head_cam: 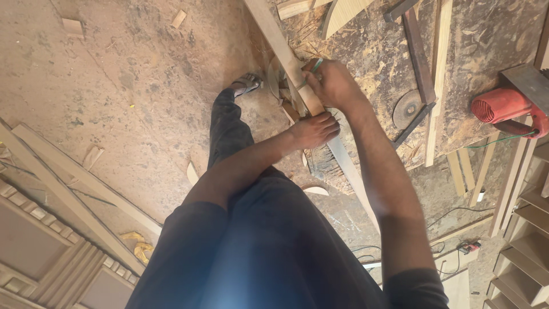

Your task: The person marks a wooden plank with a pencil and then uses a handheld circular saw to cut the plank into smaller pieces. The person repeats the marking and cutting process on the same plank multiple times.

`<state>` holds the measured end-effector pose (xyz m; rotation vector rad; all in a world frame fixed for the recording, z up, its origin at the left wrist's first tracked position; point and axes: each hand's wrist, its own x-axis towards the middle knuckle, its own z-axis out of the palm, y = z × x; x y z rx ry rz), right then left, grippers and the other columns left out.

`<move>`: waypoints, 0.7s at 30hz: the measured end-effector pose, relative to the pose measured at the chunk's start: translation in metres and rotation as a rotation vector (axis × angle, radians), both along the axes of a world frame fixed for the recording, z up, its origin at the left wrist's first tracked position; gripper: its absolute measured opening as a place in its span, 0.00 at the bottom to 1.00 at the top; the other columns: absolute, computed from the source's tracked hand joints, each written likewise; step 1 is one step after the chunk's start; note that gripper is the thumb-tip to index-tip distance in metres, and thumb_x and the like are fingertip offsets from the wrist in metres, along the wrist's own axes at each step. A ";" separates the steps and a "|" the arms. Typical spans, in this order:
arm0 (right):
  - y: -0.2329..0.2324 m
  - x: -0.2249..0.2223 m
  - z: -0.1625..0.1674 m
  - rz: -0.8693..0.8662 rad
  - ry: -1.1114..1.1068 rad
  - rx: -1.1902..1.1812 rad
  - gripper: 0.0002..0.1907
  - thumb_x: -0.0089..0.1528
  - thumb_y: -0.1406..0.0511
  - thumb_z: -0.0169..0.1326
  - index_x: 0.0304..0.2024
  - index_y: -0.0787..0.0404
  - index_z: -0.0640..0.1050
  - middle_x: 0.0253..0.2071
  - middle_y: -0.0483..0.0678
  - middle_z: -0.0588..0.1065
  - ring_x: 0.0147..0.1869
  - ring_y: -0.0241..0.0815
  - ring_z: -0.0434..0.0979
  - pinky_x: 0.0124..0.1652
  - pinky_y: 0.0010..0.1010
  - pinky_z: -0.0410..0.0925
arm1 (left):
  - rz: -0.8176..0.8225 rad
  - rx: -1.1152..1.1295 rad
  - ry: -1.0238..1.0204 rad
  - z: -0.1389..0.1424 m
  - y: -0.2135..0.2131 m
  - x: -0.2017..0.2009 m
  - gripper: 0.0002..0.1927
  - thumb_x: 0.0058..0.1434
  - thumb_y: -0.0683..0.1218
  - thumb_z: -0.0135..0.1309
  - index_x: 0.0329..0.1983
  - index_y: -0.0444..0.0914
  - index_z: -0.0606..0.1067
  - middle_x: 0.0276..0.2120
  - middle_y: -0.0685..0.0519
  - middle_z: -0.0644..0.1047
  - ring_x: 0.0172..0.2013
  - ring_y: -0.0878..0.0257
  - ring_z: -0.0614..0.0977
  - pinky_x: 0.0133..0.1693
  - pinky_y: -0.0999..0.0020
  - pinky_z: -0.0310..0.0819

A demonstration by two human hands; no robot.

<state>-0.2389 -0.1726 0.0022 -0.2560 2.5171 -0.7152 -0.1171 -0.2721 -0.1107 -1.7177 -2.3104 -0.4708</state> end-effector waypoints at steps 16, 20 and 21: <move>0.035 0.021 0.007 -0.315 0.088 0.018 0.11 0.71 0.62 0.52 0.47 0.62 0.81 0.44 0.55 0.81 0.45 0.48 0.83 0.45 0.37 0.75 | -0.044 0.038 -0.042 0.017 -0.005 -0.003 0.15 0.65 0.47 0.48 0.51 0.36 0.76 0.46 0.53 0.75 0.50 0.59 0.75 0.58 0.63 0.63; 0.071 0.075 0.020 -0.577 0.241 -0.101 0.10 0.72 0.64 0.53 0.48 0.64 0.80 0.48 0.55 0.80 0.48 0.48 0.82 0.44 0.35 0.75 | -0.052 -0.031 -0.097 0.031 -0.004 -0.001 0.17 0.62 0.45 0.50 0.53 0.37 0.76 0.46 0.53 0.76 0.50 0.60 0.75 0.57 0.62 0.64; 0.075 0.100 0.024 -0.599 0.327 -0.145 0.09 0.71 0.66 0.53 0.47 0.66 0.79 0.48 0.56 0.80 0.48 0.47 0.82 0.44 0.36 0.75 | -0.046 -0.002 -0.134 0.034 -0.002 0.000 0.17 0.61 0.45 0.51 0.53 0.37 0.76 0.47 0.53 0.76 0.51 0.60 0.75 0.57 0.62 0.65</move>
